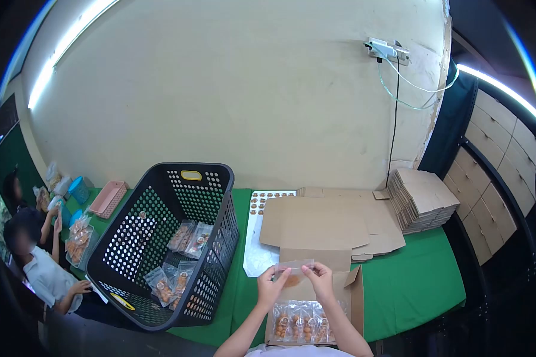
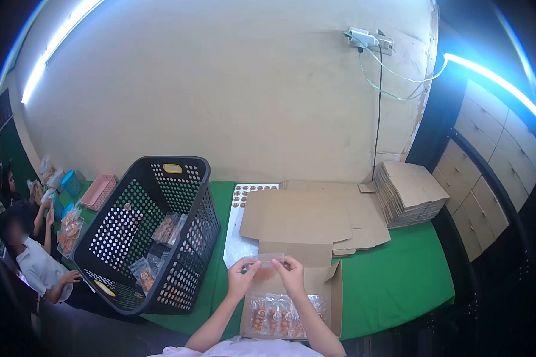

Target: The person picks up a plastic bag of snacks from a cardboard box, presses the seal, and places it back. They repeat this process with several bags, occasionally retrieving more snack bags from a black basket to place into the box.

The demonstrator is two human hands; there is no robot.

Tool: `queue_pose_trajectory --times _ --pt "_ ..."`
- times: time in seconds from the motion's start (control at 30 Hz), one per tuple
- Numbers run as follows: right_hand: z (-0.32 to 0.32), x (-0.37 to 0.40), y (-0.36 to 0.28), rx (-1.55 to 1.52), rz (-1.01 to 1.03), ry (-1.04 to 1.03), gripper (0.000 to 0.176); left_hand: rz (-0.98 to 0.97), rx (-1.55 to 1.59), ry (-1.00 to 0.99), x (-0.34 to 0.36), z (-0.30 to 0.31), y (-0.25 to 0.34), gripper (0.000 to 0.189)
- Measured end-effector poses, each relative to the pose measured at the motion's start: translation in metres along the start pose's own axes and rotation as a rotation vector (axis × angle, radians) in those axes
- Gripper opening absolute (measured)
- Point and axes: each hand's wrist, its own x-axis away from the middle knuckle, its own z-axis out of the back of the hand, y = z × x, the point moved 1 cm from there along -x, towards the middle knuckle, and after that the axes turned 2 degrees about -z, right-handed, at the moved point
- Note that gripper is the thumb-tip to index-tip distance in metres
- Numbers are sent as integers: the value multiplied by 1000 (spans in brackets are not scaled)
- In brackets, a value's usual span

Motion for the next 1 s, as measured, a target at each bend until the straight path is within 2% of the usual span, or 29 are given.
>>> queue_pose_trajectory --times 0.27,0.37,0.47,0.57,0.67,0.77,0.87,0.97,1.0 --pt "12 0 -2 -22 24 41 9 -74 -52 -1 -4 14 -1 18" --pt "14 2 -2 -61 37 2 8 -14 31 -61 -2 15 5 18" --pt "20 1 5 -193 -99 9 9 37 106 -144 2 14 -3 21" --pt "26 4 13 -190 -101 31 10 176 209 -221 15 11 -3 30" --pt "31 12 14 -415 -150 110 15 164 158 -256 23 10 -29 43" --pt "39 13 13 -723 -243 101 22 332 7 -246 35 14 -49 51" --pt "45 11 24 -816 -186 -10 25 827 381 -446 45 17 -31 50" --pt "51 9 29 -1011 -149 -130 29 778 536 -552 46 19 -42 46" --pt "50 9 26 -976 -201 -130 28 728 548 -456 44 21 -45 44"
